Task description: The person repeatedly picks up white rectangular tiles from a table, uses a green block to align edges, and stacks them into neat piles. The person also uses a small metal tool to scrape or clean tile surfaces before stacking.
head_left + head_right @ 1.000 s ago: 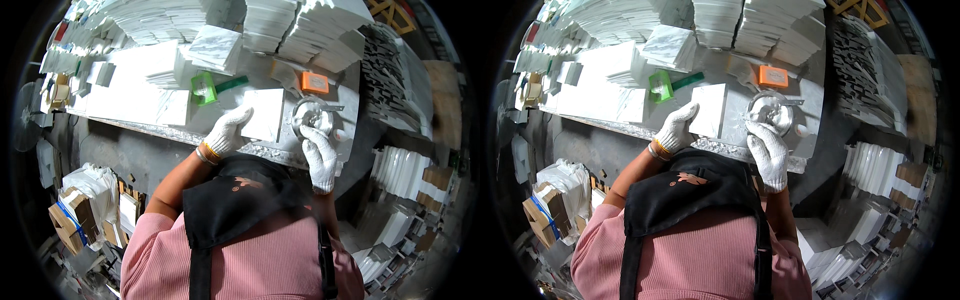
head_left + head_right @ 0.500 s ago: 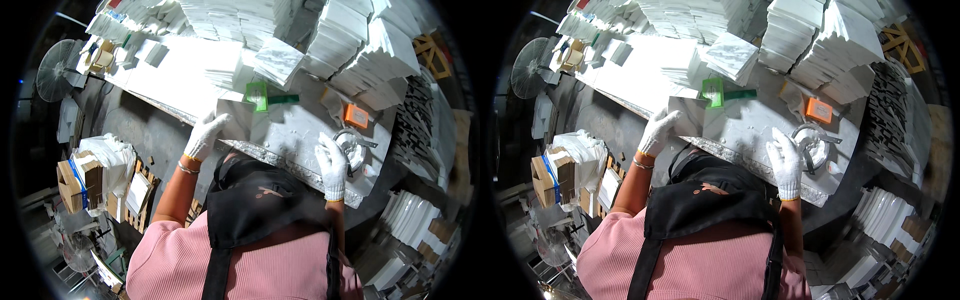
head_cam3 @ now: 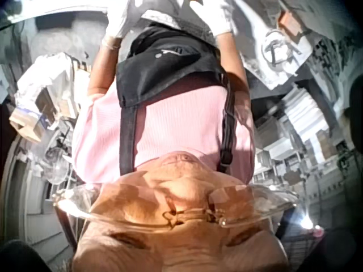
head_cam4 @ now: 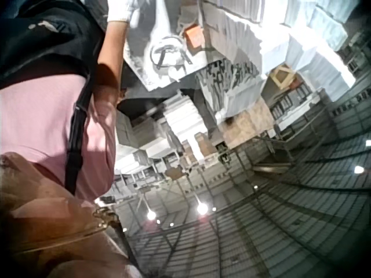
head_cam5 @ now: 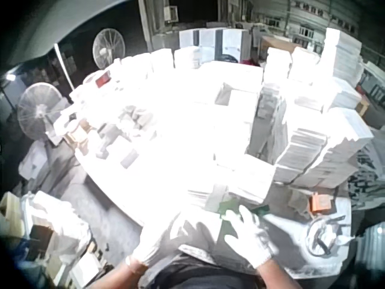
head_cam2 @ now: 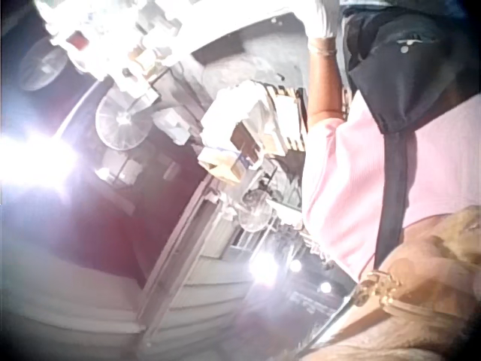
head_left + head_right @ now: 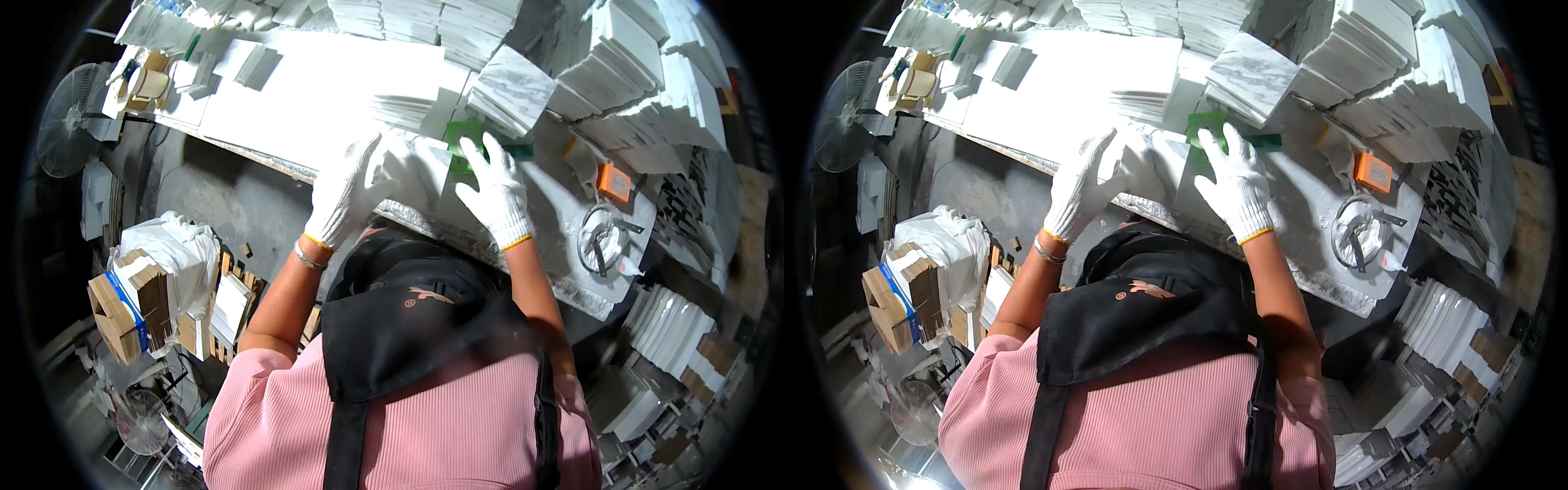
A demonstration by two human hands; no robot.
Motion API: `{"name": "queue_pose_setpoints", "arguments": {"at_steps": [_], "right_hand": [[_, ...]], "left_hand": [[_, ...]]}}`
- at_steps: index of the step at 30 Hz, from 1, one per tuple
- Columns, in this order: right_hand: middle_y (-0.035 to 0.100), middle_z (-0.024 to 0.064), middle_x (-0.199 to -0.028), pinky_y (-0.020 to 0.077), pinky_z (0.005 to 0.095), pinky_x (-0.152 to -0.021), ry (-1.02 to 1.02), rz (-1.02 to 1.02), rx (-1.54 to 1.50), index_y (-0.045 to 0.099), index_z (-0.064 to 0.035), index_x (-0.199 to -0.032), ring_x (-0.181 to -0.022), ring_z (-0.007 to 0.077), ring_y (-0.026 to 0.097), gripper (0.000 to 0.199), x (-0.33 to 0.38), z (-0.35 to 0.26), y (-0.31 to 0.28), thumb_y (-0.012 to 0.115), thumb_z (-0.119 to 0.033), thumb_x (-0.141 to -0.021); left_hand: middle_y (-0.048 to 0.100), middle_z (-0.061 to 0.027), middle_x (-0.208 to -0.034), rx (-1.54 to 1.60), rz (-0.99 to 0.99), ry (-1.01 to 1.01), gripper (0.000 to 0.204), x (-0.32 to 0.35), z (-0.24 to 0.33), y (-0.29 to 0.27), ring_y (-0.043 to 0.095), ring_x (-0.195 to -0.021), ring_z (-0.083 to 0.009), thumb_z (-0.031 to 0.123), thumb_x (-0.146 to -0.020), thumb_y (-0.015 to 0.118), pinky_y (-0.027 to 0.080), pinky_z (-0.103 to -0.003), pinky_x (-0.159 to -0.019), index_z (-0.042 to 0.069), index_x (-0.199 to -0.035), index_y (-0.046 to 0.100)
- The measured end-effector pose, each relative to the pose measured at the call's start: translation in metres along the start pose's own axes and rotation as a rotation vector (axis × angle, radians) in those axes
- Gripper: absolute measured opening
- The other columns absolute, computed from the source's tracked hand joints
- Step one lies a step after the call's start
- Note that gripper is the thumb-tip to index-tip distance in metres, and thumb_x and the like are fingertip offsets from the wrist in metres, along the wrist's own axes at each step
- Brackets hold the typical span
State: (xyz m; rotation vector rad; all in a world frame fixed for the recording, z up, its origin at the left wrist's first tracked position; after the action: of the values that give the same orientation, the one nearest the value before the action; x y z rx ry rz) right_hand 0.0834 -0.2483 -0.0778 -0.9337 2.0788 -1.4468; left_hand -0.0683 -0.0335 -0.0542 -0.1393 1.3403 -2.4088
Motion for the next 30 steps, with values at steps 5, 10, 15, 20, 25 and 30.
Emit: {"name": "queue_pose_setpoints", "arguments": {"at_steps": [5,10,15,20,25,30], "right_hand": [[0.041,0.0166,-0.144,0.0425,0.0478,-0.104,0.026,0.005,0.152,0.054,-0.024,-0.13,-0.128,0.0368,0.045,0.062,-0.011,-0.014,0.012,0.073,-0.018,-0.071],[0.047,0.013,-0.139,0.0462,0.0466,-0.098,0.088,0.138,0.121,0.059,-0.02,-0.115,-0.118,0.0353,0.053,0.05,-0.008,-0.012,0.024,0.073,-0.014,-0.068],[0.052,0.0147,-0.137,0.0415,0.0403,-0.105,0.239,0.309,-0.536,0.055,-0.0046,-0.127,-0.124,0.0286,0.052,0.052,0.038,-0.006,0.01,0.067,-0.013,-0.078],[0.037,0.0108,-0.154,0.0317,0.0302,-0.112,0.533,0.248,-1.536,0.029,0.0008,-0.152,-0.138,0.018,0.038,0.078,0.051,-0.046,0.022,0.058,-0.003,-0.08],[0.045,0.013,-0.147,0.0392,0.0328,-0.106,0.518,0.271,-1.199,0.032,-0.0025,-0.151,-0.13,0.0187,0.046,0.069,0.022,-0.047,0.051,0.063,-0.021,-0.093],[0.043,0.0177,-0.142,0.0433,0.0416,-0.105,0.207,0.388,-0.558,0.03,-0.0045,-0.152,-0.127,0.0277,0.049,0.078,0.059,-0.063,0.058,0.07,-0.015,-0.085]], "left_hand": [[0.045,-0.019,-0.146,-0.011,-0.151,0.235,0.089,0.002,-0.025,-0.003,0.042,-0.136,-0.0383,0.035,-0.064,0.085,0.038,-0.046,-0.109,0.008,-0.14,0.049],[0.031,-0.0208,-0.154,0.045,-0.195,0.421,0.103,-0.018,-0.028,0.025,0.026,-0.141,-0.05,0.04,-0.061,0.087,0.03,-0.057,-0.113,0.01,-0.147,0.04],[0.033,-0.0189,-0.153,0.07,-0.249,0.448,0.102,-0.03,-0.024,0.034,0.025,-0.142,-0.0494,0.04,-0.061,0.087,0.03,-0.056,-0.114,0.008,-0.147,0.039],[0.035,-0.0185,-0.151,0.212,-0.271,0.464,0.105,-0.033,-0.032,0.043,0.023,-0.143,-0.049,0.031,-0.061,0.088,0.025,-0.057,-0.116,0.01,-0.149,0.035],[0.039,-0.017,-0.149,0.227,-0.233,0.475,0.104,-0.033,-0.034,0.049,0.027,-0.142,-0.0462,0.029,-0.059,0.088,0.024,-0.058,-0.116,0.01,-0.147,0.038],[0.04,-0.0161,-0.148,0.263,-0.227,0.447,0.098,-0.032,-0.031,0.044,0.027,-0.143,-0.0451,0.032,-0.06,0.087,0.022,-0.059,-0.116,0.009,-0.144,0.042]]}}
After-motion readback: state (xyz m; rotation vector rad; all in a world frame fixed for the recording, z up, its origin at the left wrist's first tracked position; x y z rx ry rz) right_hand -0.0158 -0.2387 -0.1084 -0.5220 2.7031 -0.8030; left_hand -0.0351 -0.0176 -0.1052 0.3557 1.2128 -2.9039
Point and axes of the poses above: each hand's wrist, its own x-axis away from the middle knuckle, its own y-axis out of the palm, z = x × y, the point moved 1 cm from there along -x, towards the middle knuckle
